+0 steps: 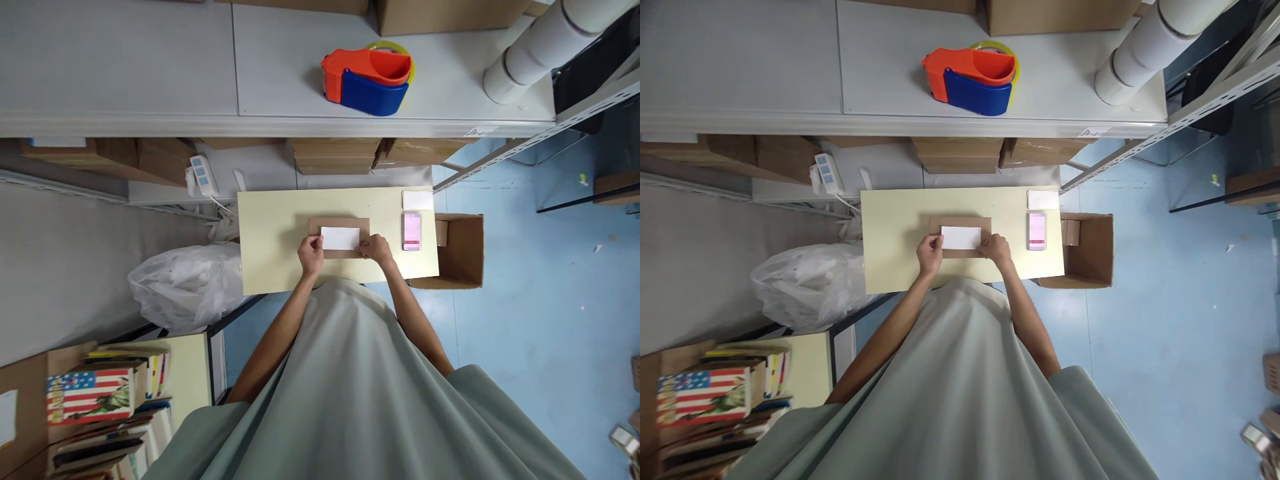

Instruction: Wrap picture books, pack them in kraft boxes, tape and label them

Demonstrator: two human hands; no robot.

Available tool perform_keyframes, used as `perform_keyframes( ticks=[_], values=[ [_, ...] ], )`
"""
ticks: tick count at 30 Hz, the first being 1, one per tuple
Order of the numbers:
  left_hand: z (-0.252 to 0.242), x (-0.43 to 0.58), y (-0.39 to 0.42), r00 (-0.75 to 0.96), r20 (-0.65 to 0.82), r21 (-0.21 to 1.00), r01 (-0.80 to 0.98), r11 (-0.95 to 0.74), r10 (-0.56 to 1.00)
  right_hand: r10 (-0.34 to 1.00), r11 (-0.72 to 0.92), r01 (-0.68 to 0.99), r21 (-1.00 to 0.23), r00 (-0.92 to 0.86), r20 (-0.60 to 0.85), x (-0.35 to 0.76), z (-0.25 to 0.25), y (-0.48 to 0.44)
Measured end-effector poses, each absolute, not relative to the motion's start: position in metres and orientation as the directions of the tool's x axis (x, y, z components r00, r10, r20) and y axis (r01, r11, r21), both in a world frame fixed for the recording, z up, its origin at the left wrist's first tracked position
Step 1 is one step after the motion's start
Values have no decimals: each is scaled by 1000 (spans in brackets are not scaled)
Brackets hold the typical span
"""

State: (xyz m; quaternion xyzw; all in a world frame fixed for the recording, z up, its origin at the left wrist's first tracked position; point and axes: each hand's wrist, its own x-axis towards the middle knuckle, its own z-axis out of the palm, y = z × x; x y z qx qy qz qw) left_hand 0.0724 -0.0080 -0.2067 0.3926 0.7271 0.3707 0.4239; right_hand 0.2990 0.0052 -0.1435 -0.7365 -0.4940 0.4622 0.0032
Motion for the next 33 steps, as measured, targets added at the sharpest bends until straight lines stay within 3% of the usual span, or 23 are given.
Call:
perform_keyframes(
  ticks=[9, 17, 26, 33],
  values=[
    [-207, 71, -8, -320, -332, 871, 257, 418, 888, 815, -538, 654, -532, 241, -528, 284, -139, 56],
    [-200, 74, -7, -329, -375, 840, 275, 468, 866, 778, -366, 811, -457, -3, -628, 251, -145, 29],
    [-198, 79, -9, -341, -303, 836, 354, 420, 890, 851, -338, 808, -483, 43, -524, 230, -144, 72],
    [-202, 81, -12, -356, -246, 844, 379, 380, 901, 762, -226, 893, -389, -87, -642, 210, -143, 43]
  ],
)
